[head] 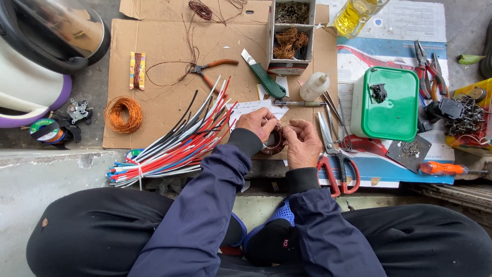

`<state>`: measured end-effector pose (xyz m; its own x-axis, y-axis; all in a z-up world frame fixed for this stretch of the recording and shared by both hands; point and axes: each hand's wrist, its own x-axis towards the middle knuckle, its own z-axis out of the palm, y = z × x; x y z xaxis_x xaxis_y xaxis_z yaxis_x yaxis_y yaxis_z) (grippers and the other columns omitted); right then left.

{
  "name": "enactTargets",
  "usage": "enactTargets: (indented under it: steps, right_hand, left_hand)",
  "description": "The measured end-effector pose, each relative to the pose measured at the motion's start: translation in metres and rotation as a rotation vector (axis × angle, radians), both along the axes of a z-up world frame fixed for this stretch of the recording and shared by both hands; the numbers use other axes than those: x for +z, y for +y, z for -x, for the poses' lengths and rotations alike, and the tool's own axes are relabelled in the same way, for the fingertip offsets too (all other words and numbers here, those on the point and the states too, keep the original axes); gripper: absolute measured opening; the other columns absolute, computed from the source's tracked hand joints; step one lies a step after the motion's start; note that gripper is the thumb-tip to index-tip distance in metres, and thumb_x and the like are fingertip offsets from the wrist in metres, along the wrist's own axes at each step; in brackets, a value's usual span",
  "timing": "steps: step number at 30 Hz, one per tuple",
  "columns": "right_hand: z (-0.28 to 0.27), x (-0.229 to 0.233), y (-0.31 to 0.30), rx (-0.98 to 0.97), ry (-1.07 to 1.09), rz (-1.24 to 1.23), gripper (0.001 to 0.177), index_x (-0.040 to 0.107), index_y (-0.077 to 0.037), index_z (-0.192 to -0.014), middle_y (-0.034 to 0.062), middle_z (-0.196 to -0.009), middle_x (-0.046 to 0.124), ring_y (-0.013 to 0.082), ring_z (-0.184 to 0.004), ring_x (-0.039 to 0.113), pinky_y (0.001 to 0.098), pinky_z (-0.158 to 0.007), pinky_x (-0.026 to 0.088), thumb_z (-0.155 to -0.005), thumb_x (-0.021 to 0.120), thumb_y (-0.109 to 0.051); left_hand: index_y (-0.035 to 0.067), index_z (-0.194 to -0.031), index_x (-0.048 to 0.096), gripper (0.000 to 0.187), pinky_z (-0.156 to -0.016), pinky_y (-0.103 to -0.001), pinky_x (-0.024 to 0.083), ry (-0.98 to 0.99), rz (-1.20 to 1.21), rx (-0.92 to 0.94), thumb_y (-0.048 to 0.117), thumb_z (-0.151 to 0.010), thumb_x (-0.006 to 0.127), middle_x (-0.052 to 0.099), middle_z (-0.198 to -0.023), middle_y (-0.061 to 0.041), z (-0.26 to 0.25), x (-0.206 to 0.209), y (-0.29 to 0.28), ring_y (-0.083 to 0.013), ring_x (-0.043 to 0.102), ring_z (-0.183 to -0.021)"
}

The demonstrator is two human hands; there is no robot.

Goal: A person is preparing and soldering multiple colored wires to a copper wire coil on a makeshift workbench.

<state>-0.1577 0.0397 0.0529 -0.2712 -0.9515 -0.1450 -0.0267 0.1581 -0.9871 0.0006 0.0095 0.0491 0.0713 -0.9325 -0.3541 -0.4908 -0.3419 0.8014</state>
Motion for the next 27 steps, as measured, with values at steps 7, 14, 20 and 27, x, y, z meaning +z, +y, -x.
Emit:
enactTargets:
  steps: [7,14,20,27]
  right_hand:
    - [0.0,-0.006,0.002,-0.022,-0.003,0.018,0.025,0.079,-0.01,-0.117,0.0108,-0.09,0.081,0.0107,-0.077,0.075,0.0222,-0.064,0.065,-0.093,0.085,-0.004]
    - [-0.007,0.011,0.008,-0.032,0.021,0.047,0.024,0.078,-0.011,-0.118,0.0106,-0.091,0.081,0.0105,-0.075,0.073,0.0242,-0.065,0.065,-0.096,0.084,-0.005]
    - [-0.007,0.01,0.01,-0.021,0.09,0.046,0.018,0.079,-0.011,-0.114,0.0087,-0.091,0.081,0.0095,-0.076,0.071,0.0257,-0.067,0.063,-0.097,0.084,-0.005]
    - [-0.007,0.008,0.009,-0.008,0.092,0.017,0.014,0.083,-0.012,-0.108,0.0051,-0.087,0.08,0.0082,-0.071,0.068,0.0252,-0.068,0.061,-0.096,0.085,-0.006]
  left_hand:
    - [0.024,-0.102,0.078,0.01,-0.098,-0.049,0.062,-0.012,0.086,-0.023,0.032,-0.104,0.072,0.082,-0.087,-0.003,0.0,0.004,0.007,-0.0321,0.08,-0.1]
    - [0.023,-0.104,0.076,0.01,-0.097,-0.051,0.063,-0.017,0.141,-0.001,0.033,-0.105,0.073,0.08,-0.09,-0.005,0.003,-0.001,0.013,-0.0324,0.08,-0.102]
    - [0.028,-0.104,0.08,0.01,-0.095,-0.047,0.063,-0.014,0.123,0.028,0.037,-0.102,0.076,0.081,-0.087,-0.001,0.002,-0.003,0.006,-0.0288,0.08,-0.096]
    - [0.027,-0.104,0.083,0.012,-0.094,-0.047,0.063,-0.013,0.12,0.035,0.037,-0.102,0.078,0.083,-0.091,-0.004,0.004,0.0,0.006,-0.031,0.081,-0.098]
